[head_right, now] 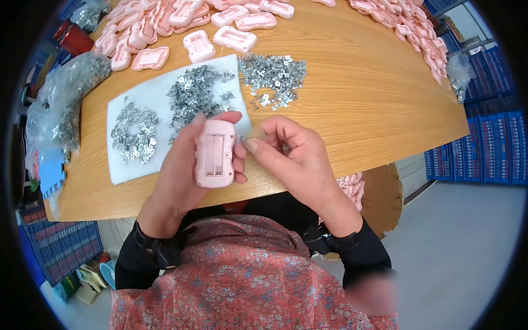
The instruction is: The person assembles small pink plastic cases by inserting metal components into them using a thin metal tool. They pick up a case, insert a metal piece, and then place the finished unit aside, repeating this process.
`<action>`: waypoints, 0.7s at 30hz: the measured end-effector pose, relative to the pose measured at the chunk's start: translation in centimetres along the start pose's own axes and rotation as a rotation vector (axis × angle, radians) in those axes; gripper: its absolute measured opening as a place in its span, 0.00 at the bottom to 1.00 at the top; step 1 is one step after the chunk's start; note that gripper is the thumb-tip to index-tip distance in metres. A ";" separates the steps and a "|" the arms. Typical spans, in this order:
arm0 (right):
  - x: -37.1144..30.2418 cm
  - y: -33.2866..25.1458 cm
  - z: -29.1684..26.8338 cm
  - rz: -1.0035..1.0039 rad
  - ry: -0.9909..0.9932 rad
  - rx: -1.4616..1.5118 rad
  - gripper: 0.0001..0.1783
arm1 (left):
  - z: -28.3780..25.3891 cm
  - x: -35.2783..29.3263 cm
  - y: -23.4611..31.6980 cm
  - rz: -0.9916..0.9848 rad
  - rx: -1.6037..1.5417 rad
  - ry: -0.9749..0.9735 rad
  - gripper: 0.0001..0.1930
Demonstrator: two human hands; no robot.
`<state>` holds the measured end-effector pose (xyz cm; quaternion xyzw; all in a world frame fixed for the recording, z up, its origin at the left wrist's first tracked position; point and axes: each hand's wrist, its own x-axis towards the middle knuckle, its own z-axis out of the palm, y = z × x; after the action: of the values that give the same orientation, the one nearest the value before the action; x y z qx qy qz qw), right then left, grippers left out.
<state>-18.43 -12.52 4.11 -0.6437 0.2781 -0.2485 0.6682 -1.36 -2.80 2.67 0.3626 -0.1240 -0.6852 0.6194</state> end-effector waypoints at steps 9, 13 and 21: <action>1.5 -0.6 2.3 -0.360 -0.008 -0.598 0.07 | -0.7 -0.6 -0.6 -0.099 -0.143 -0.026 0.30; 1.5 -0.1 2.5 -0.631 0.021 -0.964 0.07 | -0.3 -0.6 -0.9 -0.118 -0.076 0.052 0.30; 0.0 0.2 2.5 -0.683 -0.027 -1.082 0.08 | -1.0 -0.8 -1.1 -0.110 -0.054 0.094 0.30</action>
<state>-16.74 -10.73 3.95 -0.9454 0.1350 -0.2640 0.1355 -1.56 -1.60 1.57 0.3837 -0.0561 -0.7036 0.5954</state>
